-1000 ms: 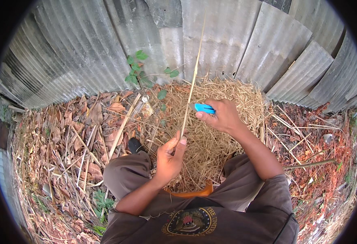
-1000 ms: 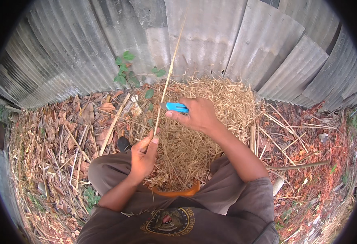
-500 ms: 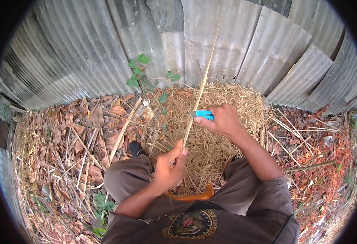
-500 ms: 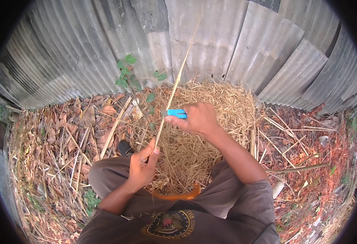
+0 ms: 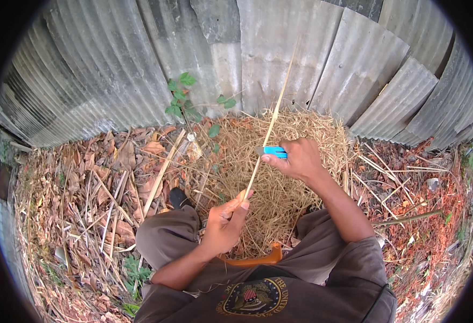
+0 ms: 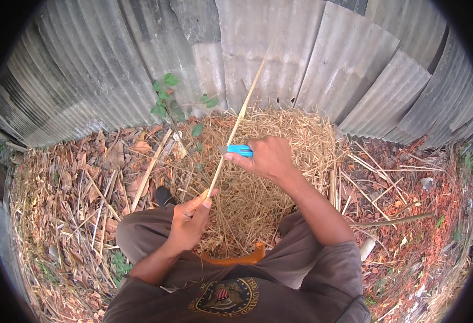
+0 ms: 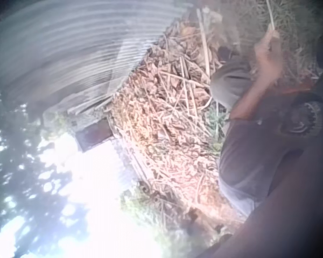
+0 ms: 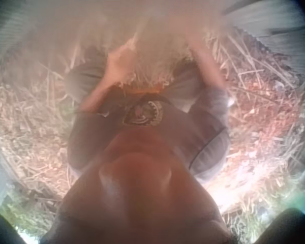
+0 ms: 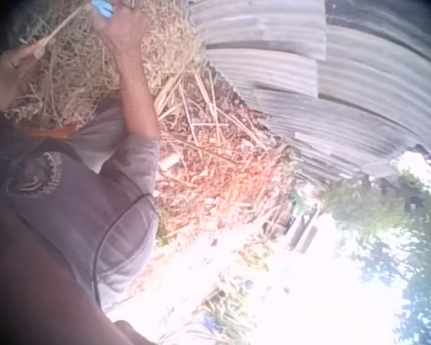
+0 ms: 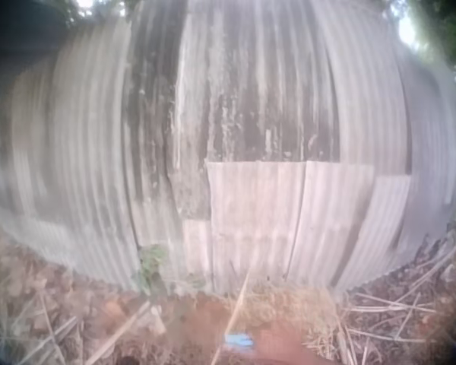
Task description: The person sits on the ground and uses a blue utility knife to strip the outer layers from a long bamboo stick. They rotate the stick and scrape along its length to remove the fibrous material, then switch to a larger knife to continue the process.
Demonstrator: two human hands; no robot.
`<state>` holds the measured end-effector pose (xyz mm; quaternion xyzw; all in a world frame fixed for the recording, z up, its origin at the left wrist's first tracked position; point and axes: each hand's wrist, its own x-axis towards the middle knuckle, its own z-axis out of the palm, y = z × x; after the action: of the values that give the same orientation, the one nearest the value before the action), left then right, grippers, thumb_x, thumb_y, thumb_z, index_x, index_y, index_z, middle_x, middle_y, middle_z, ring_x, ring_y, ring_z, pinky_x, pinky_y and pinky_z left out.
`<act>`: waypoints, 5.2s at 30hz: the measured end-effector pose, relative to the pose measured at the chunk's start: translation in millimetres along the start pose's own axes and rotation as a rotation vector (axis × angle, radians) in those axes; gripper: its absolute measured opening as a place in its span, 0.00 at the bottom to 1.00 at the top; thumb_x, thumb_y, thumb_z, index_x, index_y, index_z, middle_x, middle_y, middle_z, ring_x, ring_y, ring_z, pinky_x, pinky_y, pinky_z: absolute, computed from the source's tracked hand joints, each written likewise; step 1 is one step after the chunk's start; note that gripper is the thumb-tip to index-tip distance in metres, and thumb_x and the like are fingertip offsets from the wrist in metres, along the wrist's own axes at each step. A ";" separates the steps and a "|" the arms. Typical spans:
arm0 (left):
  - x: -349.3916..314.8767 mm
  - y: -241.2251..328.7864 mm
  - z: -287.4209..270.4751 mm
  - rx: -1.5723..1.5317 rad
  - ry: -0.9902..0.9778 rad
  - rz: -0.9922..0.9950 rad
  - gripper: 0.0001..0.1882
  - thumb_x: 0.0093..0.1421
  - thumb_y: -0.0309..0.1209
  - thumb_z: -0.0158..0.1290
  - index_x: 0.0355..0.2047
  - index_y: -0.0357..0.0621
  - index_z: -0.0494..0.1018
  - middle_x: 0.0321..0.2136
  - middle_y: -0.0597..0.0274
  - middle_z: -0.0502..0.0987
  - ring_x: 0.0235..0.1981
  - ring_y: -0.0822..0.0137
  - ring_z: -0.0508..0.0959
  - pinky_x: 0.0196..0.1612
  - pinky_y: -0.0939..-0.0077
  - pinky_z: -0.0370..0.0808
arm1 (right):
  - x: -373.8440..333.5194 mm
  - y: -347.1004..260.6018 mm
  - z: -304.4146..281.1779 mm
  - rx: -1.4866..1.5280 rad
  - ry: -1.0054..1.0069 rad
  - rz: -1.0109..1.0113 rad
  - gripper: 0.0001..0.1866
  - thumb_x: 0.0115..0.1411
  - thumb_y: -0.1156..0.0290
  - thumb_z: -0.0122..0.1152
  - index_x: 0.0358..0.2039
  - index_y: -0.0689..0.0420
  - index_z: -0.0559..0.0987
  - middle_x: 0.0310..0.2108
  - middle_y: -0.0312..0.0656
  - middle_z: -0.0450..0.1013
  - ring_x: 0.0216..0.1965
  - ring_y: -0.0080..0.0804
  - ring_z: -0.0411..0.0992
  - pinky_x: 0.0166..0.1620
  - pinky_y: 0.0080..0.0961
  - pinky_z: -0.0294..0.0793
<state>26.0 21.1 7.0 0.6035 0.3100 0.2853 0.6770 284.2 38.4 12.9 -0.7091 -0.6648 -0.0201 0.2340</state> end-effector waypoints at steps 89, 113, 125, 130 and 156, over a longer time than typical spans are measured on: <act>-15.7 -23.8 14.9 -0.055 -0.099 -0.118 0.14 0.71 0.37 0.37 0.29 0.43 0.62 0.12 0.74 0.60 0.11 0.83 0.59 0.14 0.86 0.58 | 18.1 52.5 48.6 -0.198 0.204 -0.099 0.41 0.51 0.24 0.42 0.12 0.54 0.74 0.07 0.39 0.64 0.10 0.35 0.67 0.16 0.34 0.65; -12.3 -15.6 24.1 0.586 0.251 0.284 0.17 0.64 0.25 0.49 0.52 0.31 0.69 0.24 0.60 0.70 0.22 0.83 0.65 0.25 0.84 0.66 | -26.5 -12.8 -7.6 -0.026 0.093 -0.065 0.41 0.48 0.24 0.48 0.14 0.56 0.77 0.07 0.43 0.67 0.12 0.41 0.71 0.18 0.37 0.69; -37.1 -3.6 30.6 0.335 0.204 0.136 0.16 0.63 0.23 0.50 0.51 0.32 0.71 0.24 0.69 0.76 0.26 0.84 0.67 0.30 0.85 0.68 | -21.6 -2.0 -14.2 0.023 0.029 -0.019 0.42 0.47 0.22 0.46 0.15 0.55 0.78 0.08 0.43 0.68 0.12 0.42 0.71 0.18 0.36 0.69; -38.7 10.6 32.8 0.260 0.209 0.158 0.15 0.65 0.25 0.49 0.52 0.34 0.72 0.18 0.80 0.64 0.20 0.87 0.58 0.21 0.88 0.55 | -28.7 -18.4 -19.9 0.020 0.010 -0.104 0.42 0.47 0.22 0.45 0.14 0.54 0.78 0.08 0.42 0.68 0.12 0.39 0.71 0.17 0.36 0.68; -95.2 8.4 26.5 0.285 0.130 0.090 0.15 0.65 0.24 0.50 0.50 0.31 0.72 0.19 0.77 0.67 0.23 0.87 0.62 0.25 0.91 0.61 | -40.5 209.9 -89.4 0.256 0.519 0.957 0.47 0.53 0.23 0.36 0.16 0.62 0.76 0.18 0.49 0.72 0.25 0.45 0.73 0.33 0.41 0.70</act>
<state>-15.3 -67.3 24.7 0.6871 0.3631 0.3067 0.5495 504.7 -32.9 14.6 -0.8696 -0.1864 -0.0045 0.4572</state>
